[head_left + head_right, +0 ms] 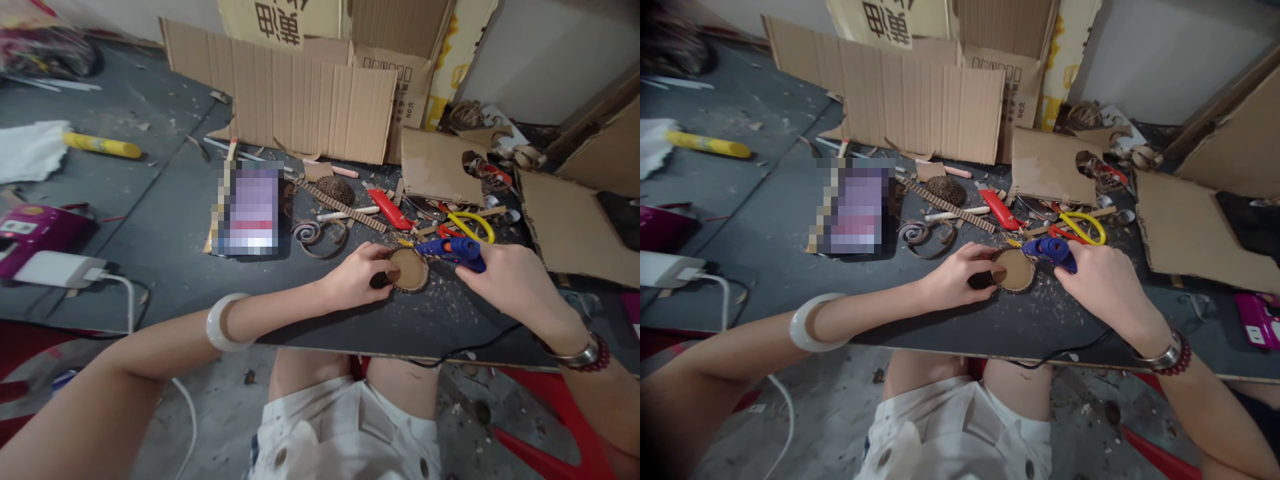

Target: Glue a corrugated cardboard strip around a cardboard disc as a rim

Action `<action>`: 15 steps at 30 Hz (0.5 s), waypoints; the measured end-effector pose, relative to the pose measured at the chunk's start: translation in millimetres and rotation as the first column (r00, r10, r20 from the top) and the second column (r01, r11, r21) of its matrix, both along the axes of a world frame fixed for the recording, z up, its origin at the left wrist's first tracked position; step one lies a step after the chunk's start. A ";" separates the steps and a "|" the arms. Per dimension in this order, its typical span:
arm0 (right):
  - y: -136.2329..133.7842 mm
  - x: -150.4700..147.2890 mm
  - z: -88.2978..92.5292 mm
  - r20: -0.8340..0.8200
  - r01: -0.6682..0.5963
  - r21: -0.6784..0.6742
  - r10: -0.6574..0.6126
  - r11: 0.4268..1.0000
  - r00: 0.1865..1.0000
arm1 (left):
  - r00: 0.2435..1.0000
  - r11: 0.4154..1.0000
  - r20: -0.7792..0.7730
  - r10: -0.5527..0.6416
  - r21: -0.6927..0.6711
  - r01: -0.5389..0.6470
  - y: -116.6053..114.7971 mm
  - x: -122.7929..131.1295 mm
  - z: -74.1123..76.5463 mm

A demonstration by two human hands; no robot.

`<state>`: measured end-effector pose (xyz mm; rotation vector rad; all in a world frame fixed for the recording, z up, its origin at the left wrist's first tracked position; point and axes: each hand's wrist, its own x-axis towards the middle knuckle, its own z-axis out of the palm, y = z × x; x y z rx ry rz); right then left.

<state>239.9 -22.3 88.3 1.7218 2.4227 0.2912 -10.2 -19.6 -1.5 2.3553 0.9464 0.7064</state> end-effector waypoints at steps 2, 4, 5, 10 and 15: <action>-1.0 0.2 1.3 0.012 -0.001 0.008 0.001 1.000 1.000 | 1.000 1.000 0.003 -0.001 0.000 0.001 0.0 0.0 0.1; -1.8 0.0 2.5 0.013 -0.004 0.013 0.004 1.000 1.000 | 1.000 1.000 0.006 0.001 -0.006 -0.001 -0.1 0.1 0.1; -2.1 -0.3 3.1 0.014 -0.006 0.015 0.005 1.000 1.000 | 1.000 1.000 0.006 0.003 -0.008 -0.003 -0.2 0.2 0.1; -4.3 -4.7 7.7 0.047 0.017 0.003 -0.017 1.000 0.999 | 1.000 1.000 0.005 0.009 -0.008 -0.009 -0.7 0.4 -0.3; -5.8 -7.0 10.7 0.076 0.054 -0.030 -0.052 0.998 0.996 | 1.000 1.000 -0.001 0.013 -0.012 -0.013 -1.0 0.3 -0.3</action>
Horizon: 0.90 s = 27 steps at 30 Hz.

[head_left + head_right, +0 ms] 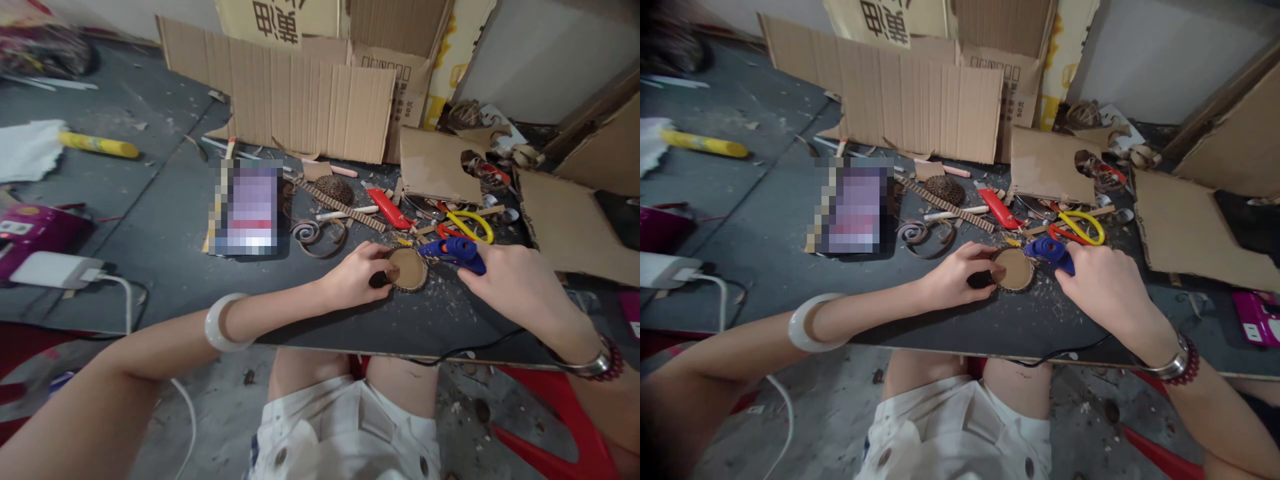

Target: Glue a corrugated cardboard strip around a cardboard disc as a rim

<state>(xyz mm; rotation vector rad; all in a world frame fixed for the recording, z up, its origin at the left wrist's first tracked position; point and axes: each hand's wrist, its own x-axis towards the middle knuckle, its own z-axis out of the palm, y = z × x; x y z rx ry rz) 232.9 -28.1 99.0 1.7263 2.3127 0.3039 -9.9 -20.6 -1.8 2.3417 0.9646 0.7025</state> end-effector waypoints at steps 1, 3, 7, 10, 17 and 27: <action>0.1 0.4 0.2 -0.006 0.000 -0.007 -0.001 1.000 1.000 | 1.000 1.000 -0.003 0.000 0.001 0.000 0.0 -0.1 0.1; 0.7 1.6 0.4 -0.023 -0.002 -0.018 0.002 1.000 1.000 | 1.000 1.000 -0.008 -0.003 0.004 0.003 0.2 -0.1 0.0; 1.9 3.0 0.8 -0.042 -0.008 -0.024 0.007 1.000 0.999 | 1.000 1.000 0.000 -0.003 0.014 0.003 0.5 -0.1 -1.3; 2.1 1.7 1.0 -0.034 0.005 -0.024 -0.006 1.000 0.999 | 1.000 1.000 0.006 -0.005 0.020 0.004 0.6 -0.1 -2.4; 4.5 -3.0 3.3 -0.022 0.033 -0.039 -0.033 0.999 0.999 | 1.000 1.000 -0.001 -0.003 0.023 0.003 0.6 -0.1 -0.5; 3.0 -5.2 9.2 0.034 0.024 -0.053 -0.022 0.998 0.999 | 1.000 1.000 0.003 0.002 0.002 -0.002 0.1 0.1 -0.6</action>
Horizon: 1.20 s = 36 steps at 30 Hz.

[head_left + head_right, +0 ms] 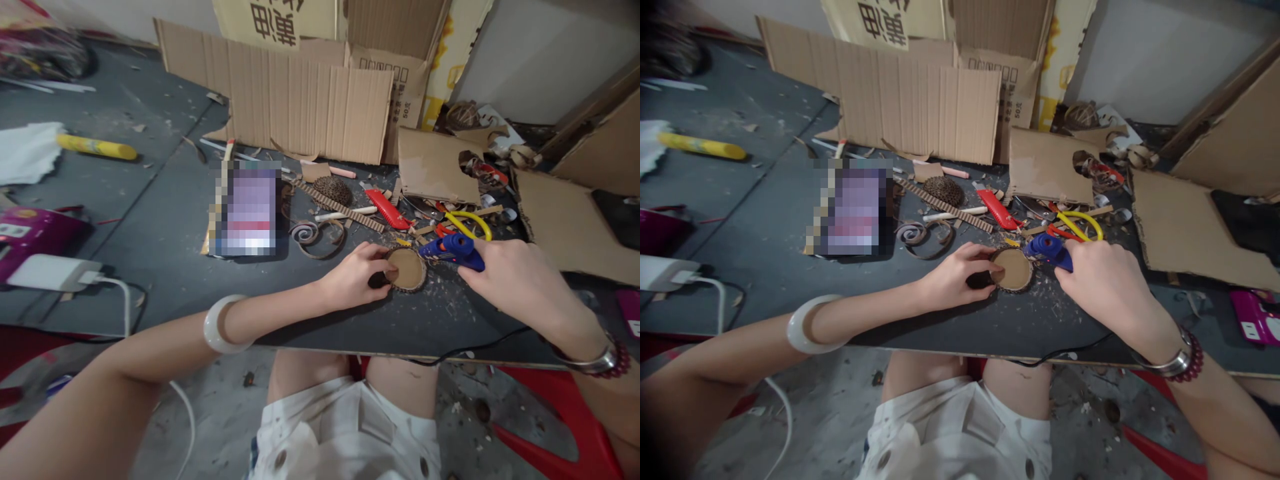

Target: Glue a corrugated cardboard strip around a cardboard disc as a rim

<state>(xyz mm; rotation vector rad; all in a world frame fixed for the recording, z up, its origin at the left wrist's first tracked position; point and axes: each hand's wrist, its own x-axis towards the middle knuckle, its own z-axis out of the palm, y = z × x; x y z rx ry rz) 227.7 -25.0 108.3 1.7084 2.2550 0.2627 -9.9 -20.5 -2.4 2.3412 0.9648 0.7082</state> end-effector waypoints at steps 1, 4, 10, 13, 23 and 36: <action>-0.3 -0.2 0.6 0.008 -0.003 -0.002 0.003 1.000 1.000 | 1.000 1.000 0.002 0.001 0.002 -0.001 0.0 0.1 -0.1; -1.1 0.0 1.8 0.023 -0.009 -0.006 0.009 1.000 1.000 | 1.000 1.000 0.006 0.001 0.009 -0.001 0.2 0.2 -0.3; -4.2 2.8 2.4 0.023 -0.017 -0.011 0.017 1.000 1.000 | 1.000 1.000 0.003 -0.002 0.007 0.002 0.2 0.3 0.0; -6.5 3.8 1.8 0.027 -0.012 -0.008 0.013 1.000 1.000 | 1.000 1.000 0.008 -0.005 0.013 0.005 0.1 0.1 0.0; -5.7 14.1 -8.3 -0.010 -0.037 0.141 0.039 0.989 0.999 | 1.000 1.000 0.014 -0.004 0.024 0.004 0.1 0.2 -0.3; -4.7 43.8 -13.2 -0.355 0.048 0.346 0.083 0.937 0.931 | 0.996 0.994 0.054 0.071 -0.083 -0.066 -1.8 2.0 -1.2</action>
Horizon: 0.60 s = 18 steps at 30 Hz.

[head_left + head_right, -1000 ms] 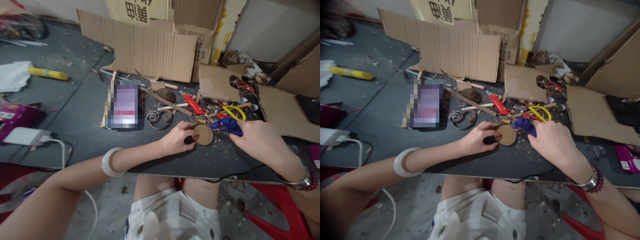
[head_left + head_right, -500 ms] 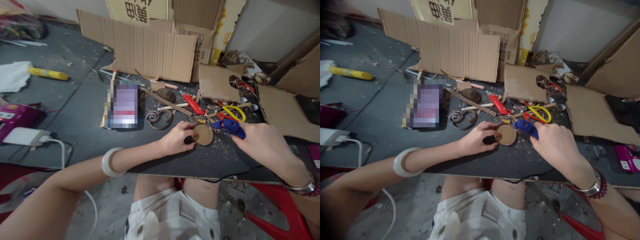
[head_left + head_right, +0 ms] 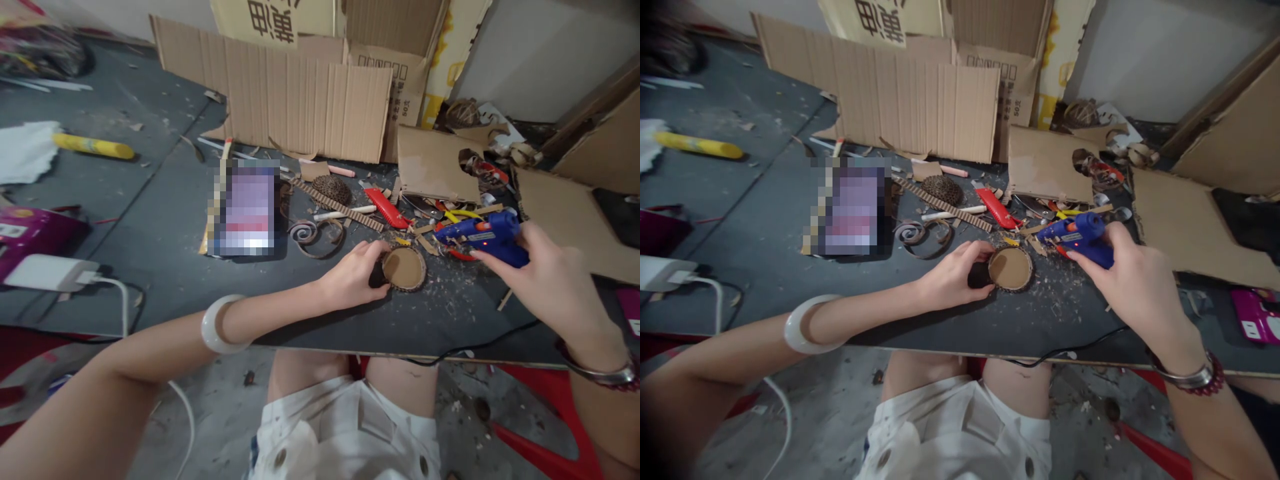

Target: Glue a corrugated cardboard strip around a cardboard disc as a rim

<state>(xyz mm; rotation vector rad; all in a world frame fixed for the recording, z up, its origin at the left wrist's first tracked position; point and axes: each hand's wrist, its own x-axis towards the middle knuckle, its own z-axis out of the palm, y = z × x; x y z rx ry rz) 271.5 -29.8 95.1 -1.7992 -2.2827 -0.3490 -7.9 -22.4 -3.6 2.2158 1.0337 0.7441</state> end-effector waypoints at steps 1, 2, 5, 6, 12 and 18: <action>1.0 2.0 -1.8 -0.036 -0.016 0.033 0.017 0.999 0.999 | 1.000 1.000 0.011 0.000 0.003 0.000 0.0 0.0 -1.1; 2.2 3.7 -3.6 -0.064 -0.033 0.064 0.037 0.997 0.997 | 1.000 1.000 0.020 -0.003 0.006 0.003 0.0 0.0 -2.1; 6.1 6.5 -10.1 -0.101 -0.077 0.085 0.086 0.993 0.991 | 0.999 1.000 0.042 -0.011 0.012 0.010 0.0 -0.1 -3.9; 7.2 6.9 -13.0 -0.104 -0.085 0.057 0.090 0.995 0.990 | 0.999 1.000 0.045 -0.010 0.012 0.010 0.0 -0.1 -4.1; 8.1 4.2 -34.3 -0.081 -0.068 -0.116 0.059 0.991 0.995 | 0.999 1.000 0.045 -0.007 -0.003 0.008 0.3 0.0 -2.9; 2.4 -5.2 -44.0 -0.171 -0.080 -0.116 0.060 0.990 0.984 | 0.999 1.000 0.038 -0.004 -0.024 0.005 -0.2 -0.5 -1.0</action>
